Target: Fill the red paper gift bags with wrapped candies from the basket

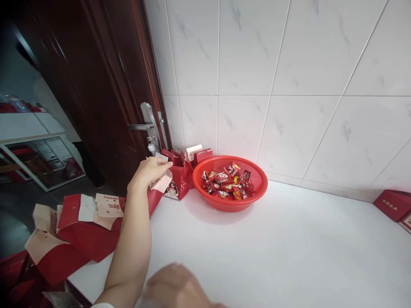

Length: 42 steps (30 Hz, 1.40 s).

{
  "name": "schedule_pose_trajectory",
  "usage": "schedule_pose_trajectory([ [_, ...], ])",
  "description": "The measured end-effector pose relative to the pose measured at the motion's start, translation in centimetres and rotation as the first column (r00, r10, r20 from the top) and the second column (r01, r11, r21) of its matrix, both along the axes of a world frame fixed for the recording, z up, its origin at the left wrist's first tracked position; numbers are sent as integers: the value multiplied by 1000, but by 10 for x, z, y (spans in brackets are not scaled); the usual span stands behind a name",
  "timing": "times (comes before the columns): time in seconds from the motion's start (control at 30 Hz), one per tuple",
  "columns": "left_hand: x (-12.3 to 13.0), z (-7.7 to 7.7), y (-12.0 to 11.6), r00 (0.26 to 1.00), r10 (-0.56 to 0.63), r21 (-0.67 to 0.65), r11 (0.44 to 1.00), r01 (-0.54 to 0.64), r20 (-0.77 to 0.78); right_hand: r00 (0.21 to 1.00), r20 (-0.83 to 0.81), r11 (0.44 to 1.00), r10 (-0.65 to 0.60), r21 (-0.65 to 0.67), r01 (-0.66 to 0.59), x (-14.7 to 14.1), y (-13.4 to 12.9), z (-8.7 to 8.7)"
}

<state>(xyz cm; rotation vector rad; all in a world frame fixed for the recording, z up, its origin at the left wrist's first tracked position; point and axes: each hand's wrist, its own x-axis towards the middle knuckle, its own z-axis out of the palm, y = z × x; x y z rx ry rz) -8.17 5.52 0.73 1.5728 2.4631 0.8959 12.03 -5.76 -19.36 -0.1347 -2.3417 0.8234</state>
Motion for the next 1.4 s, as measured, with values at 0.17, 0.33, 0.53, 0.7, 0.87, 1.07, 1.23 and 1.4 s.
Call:
schedule_pose_trajectory([
  [0.17, 8, 6, -11, 998, -41, 12, 999, 42, -39, 906, -41, 764, -422, -554, 331, -34, 72, 42],
  [0.33, 8, 4, -10, 991, -121, -39, 992, 123, 52, 801, -151, 610, -579, -732, 302, -81, 111, 69],
  [0.53, 11, 3, -13, 928, -301, -57, 946, 321, 220, 699, -208, 569, -684, -751, 334, -94, 113, 81],
  [0.7, 28, 9, -23, 901, -400, -65, 908, 415, 168, 659, -217, 560, -720, -743, 367, -63, 126, 85],
  [0.87, 43, 18, -35, 812, -581, 11, 813, 582, 57, 730, -249, 568, -636, -792, 225, -14, 122, 102],
  [1.07, 59, 15, -37, 776, -629, 105, 770, 629, -37, 748, -238, 571, -619, -790, 221, 48, 110, 134],
  [1.23, 75, 10, -33, 726, -683, 34, 726, 687, -83, 706, -208, 437, -677, -885, 158, 69, 109, 134],
  [1.4, 80, 7, -33, 655, -753, -83, 658, 748, -67, 726, -196, 441, -659, -883, 161, 71, 110, 124],
])
